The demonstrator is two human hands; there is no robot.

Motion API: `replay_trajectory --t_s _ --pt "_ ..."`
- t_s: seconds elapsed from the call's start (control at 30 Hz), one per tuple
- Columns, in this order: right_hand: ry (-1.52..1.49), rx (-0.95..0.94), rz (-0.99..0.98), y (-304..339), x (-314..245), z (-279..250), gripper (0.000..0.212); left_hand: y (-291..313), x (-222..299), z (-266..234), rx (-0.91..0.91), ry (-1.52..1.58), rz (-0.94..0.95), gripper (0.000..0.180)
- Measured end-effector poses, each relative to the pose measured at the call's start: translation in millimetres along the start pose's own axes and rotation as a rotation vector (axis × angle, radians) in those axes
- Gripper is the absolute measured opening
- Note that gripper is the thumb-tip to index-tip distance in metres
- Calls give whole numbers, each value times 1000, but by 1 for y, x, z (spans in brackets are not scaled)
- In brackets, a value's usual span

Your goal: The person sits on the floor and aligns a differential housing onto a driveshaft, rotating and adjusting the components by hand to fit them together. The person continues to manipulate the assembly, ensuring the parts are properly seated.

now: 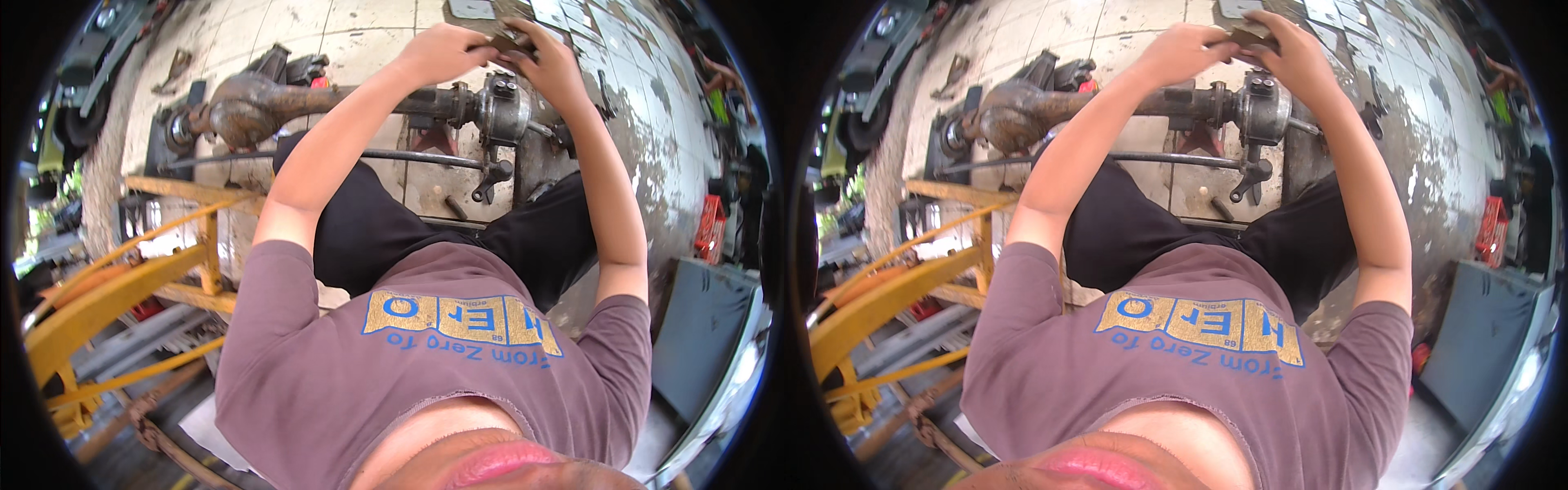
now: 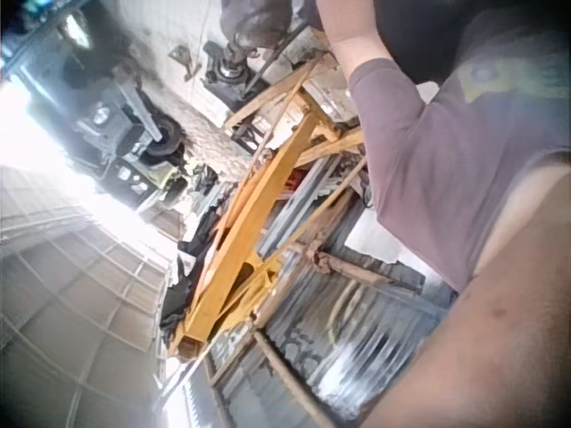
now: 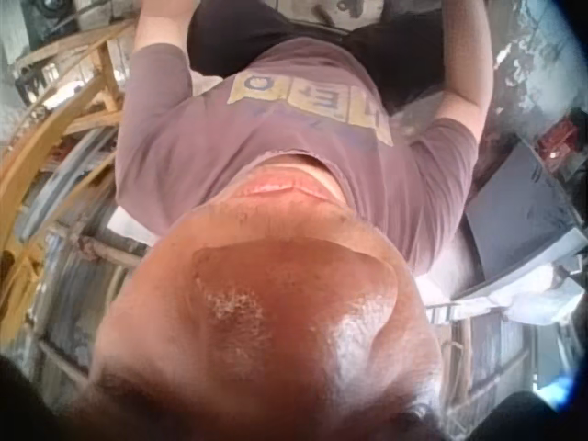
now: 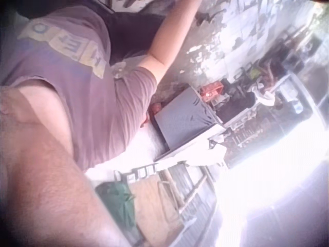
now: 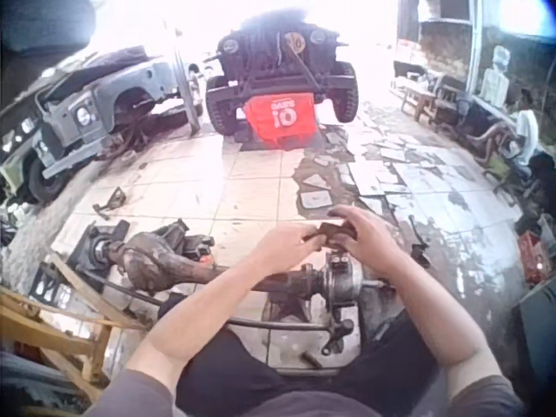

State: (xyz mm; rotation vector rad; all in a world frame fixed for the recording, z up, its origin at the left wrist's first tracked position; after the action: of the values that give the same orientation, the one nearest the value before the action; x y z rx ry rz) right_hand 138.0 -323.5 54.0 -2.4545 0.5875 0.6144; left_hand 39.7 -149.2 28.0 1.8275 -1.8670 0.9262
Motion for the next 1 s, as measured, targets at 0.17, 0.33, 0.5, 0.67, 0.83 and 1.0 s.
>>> replay_trajectory --t_s 0.17,0.33,0.5,0.67,0.83,1.0 --pt "263 126 -498 15 -20 12 58 -11 -40 -11 -5 604 -106 43" --pt "187 -151 -289 26 18 43 66 1 -44 -10 -215 -1 -250 45" --pt "316 -572 -42 43 63 55 60 34 -50 -4 -267 -524 -201 45" --pt "174 -349 -96 41 79 38 65 58 -87 14 -401 -686 -181 48" --pt "216 -437 -30 74 86 33 72 56 -106 24 -397 -771 -72 51" --pt "166 -641 141 90 117 5 76 49 -99 31 -355 -722 13 47"
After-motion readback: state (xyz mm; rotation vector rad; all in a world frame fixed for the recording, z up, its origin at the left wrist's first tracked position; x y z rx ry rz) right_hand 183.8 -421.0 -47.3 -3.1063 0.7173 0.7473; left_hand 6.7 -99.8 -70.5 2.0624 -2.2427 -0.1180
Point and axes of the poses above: each hand's wrist, its own y-axis away from the middle knuckle, its own z-axis out of the palm, x = y × z, the point moved 5 cm from there along -y, towards the middle knuckle, and after that the axes turned 2 degrees about -y, right-handed, at the moved point
